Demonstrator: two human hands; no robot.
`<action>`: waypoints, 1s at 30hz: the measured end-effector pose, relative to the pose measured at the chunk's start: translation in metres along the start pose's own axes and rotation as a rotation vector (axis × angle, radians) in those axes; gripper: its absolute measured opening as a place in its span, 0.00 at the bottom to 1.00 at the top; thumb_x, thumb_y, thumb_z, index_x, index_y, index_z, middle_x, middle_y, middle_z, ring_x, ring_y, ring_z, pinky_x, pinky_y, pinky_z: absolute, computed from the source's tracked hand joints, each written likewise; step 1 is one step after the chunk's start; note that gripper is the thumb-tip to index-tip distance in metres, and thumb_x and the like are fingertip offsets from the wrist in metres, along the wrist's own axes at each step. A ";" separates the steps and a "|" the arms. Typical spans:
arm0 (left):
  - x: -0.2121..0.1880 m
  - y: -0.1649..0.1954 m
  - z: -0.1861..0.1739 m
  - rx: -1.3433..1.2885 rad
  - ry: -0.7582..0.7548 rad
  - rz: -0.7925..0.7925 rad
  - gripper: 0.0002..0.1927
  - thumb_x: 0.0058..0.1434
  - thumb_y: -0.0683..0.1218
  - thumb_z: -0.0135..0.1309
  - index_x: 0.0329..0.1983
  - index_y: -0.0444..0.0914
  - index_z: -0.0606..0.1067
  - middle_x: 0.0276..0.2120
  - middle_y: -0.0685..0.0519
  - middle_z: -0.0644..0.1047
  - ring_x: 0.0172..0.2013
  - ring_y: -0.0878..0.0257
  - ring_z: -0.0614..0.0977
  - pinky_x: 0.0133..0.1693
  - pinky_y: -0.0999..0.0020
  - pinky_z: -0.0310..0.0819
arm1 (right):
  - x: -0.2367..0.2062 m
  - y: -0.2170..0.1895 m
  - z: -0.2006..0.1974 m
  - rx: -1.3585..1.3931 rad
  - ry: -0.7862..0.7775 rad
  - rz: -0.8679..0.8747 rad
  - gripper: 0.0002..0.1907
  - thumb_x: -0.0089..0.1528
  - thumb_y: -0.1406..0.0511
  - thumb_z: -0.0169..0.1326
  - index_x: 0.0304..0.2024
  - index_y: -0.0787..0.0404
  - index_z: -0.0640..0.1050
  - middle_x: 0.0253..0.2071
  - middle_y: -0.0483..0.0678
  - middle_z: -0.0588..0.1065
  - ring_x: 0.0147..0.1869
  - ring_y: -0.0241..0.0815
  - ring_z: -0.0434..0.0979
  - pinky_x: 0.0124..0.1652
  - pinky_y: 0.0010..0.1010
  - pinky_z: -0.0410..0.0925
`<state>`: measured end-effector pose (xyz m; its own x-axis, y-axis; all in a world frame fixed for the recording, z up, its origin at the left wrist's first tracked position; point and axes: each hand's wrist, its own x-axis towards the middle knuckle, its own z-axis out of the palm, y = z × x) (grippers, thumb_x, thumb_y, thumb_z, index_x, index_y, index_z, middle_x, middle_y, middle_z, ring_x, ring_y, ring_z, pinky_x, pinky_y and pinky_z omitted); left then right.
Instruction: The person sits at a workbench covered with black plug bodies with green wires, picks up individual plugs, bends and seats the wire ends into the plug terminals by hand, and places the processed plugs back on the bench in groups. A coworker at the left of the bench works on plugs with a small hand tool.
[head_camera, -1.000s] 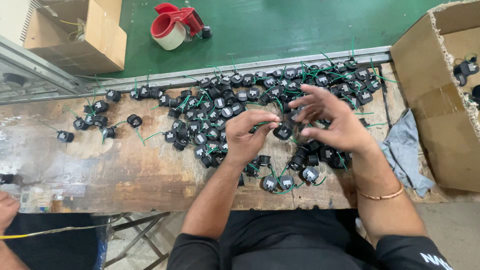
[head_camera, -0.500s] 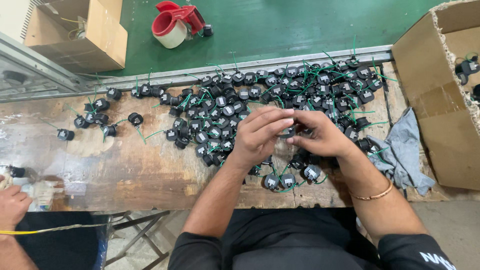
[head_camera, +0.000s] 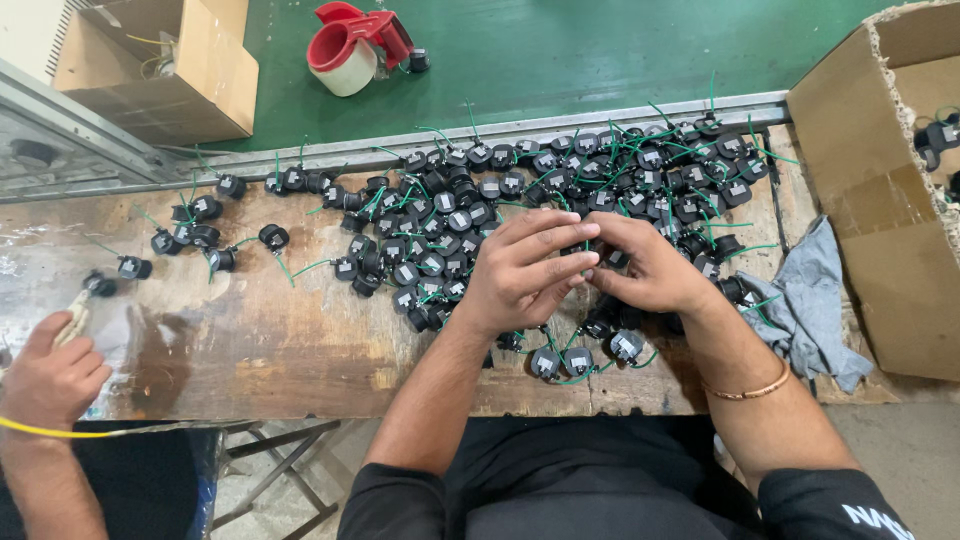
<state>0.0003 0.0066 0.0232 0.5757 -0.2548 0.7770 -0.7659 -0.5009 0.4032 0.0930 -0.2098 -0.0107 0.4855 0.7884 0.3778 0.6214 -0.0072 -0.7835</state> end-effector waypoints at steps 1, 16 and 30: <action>0.000 0.000 0.000 -0.008 -0.011 -0.012 0.14 0.59 0.43 0.66 0.48 0.43 0.81 0.56 0.53 0.79 0.60 0.52 0.80 0.61 0.54 0.76 | 0.000 0.000 0.000 0.002 0.003 0.030 0.22 0.55 0.67 0.60 0.51 0.67 0.73 0.41 0.51 0.72 0.44 0.47 0.73 0.44 0.34 0.68; -0.018 -0.006 0.028 -0.117 0.130 -0.447 0.11 0.55 0.42 0.69 0.39 0.42 0.79 0.44 0.59 0.84 0.52 0.62 0.85 0.71 0.48 0.59 | 0.005 -0.002 0.010 -0.108 0.056 0.023 0.20 0.51 0.74 0.62 0.46 0.67 0.75 0.39 0.52 0.71 0.43 0.50 0.74 0.39 0.36 0.69; -0.012 -0.022 0.002 -0.119 0.276 -0.502 0.10 0.59 0.45 0.68 0.42 0.39 0.80 0.49 0.52 0.82 0.51 0.56 0.85 0.56 0.63 0.79 | 0.000 -0.007 0.009 0.322 0.251 0.058 0.19 0.56 0.76 0.61 0.48 0.63 0.72 0.50 0.47 0.73 0.54 0.38 0.75 0.53 0.30 0.72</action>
<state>0.0106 0.0186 0.0042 0.7930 0.2225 0.5672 -0.4545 -0.4039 0.7939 0.0830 -0.2044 -0.0101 0.6739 0.6174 0.4057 0.3838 0.1767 -0.9064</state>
